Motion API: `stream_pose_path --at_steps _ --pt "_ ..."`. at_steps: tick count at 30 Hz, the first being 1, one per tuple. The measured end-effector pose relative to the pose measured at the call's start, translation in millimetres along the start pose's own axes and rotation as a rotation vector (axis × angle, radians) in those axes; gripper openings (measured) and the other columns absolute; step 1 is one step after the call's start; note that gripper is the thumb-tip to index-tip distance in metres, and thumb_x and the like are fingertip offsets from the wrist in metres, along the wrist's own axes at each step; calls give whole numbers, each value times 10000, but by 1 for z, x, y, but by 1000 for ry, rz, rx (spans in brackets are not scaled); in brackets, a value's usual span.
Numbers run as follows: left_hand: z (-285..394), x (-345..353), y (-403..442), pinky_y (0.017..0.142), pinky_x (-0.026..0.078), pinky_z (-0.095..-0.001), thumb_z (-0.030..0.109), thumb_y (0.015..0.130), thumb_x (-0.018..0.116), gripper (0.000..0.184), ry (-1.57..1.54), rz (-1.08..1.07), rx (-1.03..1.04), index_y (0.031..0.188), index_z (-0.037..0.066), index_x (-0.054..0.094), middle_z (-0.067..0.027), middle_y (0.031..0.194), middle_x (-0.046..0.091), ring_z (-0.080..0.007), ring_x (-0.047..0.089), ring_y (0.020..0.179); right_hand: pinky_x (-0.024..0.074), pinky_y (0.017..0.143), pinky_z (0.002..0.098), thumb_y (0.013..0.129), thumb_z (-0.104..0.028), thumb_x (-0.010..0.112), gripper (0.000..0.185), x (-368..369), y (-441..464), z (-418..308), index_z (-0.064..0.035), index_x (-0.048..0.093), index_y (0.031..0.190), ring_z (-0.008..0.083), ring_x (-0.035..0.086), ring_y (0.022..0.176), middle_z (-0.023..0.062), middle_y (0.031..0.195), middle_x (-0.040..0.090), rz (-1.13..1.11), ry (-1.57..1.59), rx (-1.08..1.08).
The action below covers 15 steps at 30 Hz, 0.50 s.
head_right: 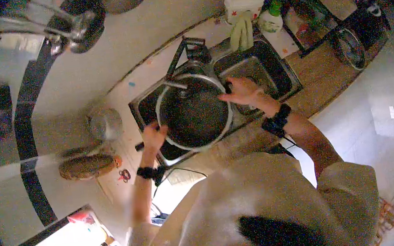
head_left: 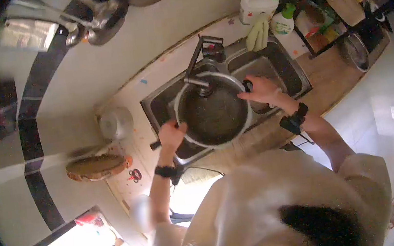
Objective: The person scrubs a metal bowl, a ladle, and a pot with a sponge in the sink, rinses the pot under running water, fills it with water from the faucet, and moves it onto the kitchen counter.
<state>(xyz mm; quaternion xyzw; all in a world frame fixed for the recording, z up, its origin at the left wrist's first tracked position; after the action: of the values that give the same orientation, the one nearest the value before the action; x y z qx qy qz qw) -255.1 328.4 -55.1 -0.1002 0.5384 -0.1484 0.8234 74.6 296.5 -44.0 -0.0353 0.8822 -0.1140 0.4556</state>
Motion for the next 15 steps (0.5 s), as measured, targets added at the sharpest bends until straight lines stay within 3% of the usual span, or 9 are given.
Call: stream_pose_path --at_steps 7,10,13,15 --pt "23 21 27 714 458 -391 338 666 546 333 -149 61 62 833 62 628 -158 786 614 -317 586 789 454 753 374 653 -468 633 664 -13 19 21 -27 471 1122 327 574 850 181 920 591 43 -25 59" --pt "28 39 43 702 457 -402 323 664 547 317 -265 -17 106 802 48 625 -165 772 610 -334 584 771 442 775 372 656 -460 635 670 -14 24 47 -26 461 1135 321 566 866 186 960 577 103 -26 23" --pt "17 69 76 681 457 -407 321 666 539 324 -330 -60 221 757 19 611 -185 755 600 -352 578 750 437 793 370 650 -465 639 678 -30 20 31 -26 461 1135 330 559 893 194 987 569 14 -95 194" --pt "30 66 83 660 457 -412 297 660 548 309 -161 -96 199 734 2 602 -195 736 593 -359 576 732 449 788 374 632 -474 648 710 -34 17 29 -14 454 1138 343 559 908 214 1004 561 1 -70 188"
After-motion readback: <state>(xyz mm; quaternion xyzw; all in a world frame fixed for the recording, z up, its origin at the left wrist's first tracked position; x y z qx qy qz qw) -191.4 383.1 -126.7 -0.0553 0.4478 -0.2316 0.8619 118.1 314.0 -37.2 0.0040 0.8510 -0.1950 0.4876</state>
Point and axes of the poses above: each hand's wrist, its own y-axis towards the middle knuckle, its own x-axis out of the palm, z = x × y, the point moved 2 cm from there along y, towards the middle knuckle
